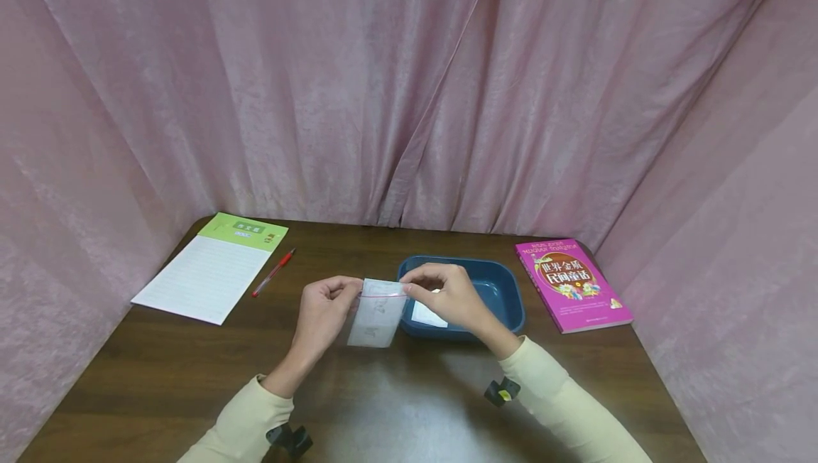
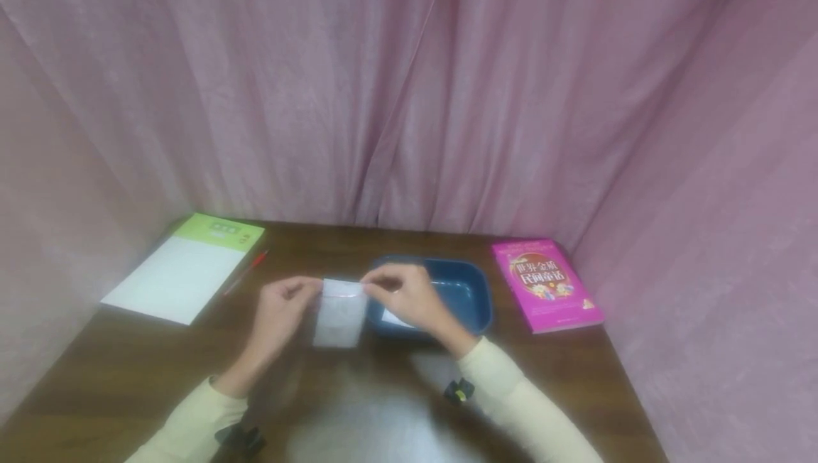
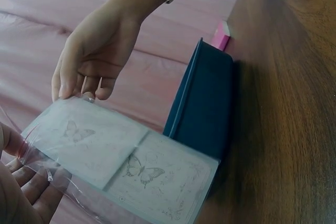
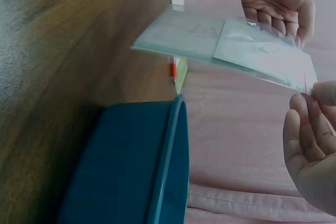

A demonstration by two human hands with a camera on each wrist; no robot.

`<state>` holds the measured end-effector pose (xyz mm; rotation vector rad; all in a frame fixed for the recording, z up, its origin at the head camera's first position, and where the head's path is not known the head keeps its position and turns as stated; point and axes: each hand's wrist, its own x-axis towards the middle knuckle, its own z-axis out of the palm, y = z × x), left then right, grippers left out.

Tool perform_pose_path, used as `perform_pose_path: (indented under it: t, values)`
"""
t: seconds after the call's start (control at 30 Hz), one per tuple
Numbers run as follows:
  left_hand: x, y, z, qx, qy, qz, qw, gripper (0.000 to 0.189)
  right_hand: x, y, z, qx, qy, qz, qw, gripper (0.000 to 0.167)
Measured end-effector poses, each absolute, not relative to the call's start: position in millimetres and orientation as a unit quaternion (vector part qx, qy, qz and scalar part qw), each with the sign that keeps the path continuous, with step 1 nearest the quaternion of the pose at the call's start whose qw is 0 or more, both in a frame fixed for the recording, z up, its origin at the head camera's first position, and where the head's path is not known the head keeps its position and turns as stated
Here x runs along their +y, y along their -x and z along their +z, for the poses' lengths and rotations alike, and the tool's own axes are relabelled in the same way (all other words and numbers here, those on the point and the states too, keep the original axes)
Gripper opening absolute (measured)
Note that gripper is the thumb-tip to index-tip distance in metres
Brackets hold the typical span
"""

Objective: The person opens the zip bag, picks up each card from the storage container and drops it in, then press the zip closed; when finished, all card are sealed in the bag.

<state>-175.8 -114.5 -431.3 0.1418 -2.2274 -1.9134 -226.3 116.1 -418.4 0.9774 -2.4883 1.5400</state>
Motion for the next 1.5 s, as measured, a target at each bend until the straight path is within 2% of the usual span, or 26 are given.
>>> perform_pose_path:
  t: [0.3, 0.57, 0.93, 1.23, 1.5]
  values:
    - [-114, 177, -433, -0.747, -0.044, -0.655, 0.102, 0.017, 119, 227, -419, -0.81, -0.36, 0.46, 0.053, 0.011]
    - [-114, 177, -433, -0.752, -0.03, -0.65, 0.108, 0.016, 118, 227, -420, -0.803, -0.391, 0.448, 0.049, 0.023]
    - [-118, 177, -434, -0.769, -0.004, -0.631, 0.103, 0.018, 116, 225, -417, -0.805, -0.403, 0.433, 0.046, 0.02]
    - [-122, 176, -436, -0.764, -0.008, -0.634, 0.119, 0.015, 141, 228, -419, -0.825, -0.35, 0.442, 0.049, 0.025]
    - [-126, 176, -440, -0.749, 0.003, -0.65, 0.131, 0.016, 168, 248, -437, -0.856, -0.295, 0.421, 0.049, 0.02]
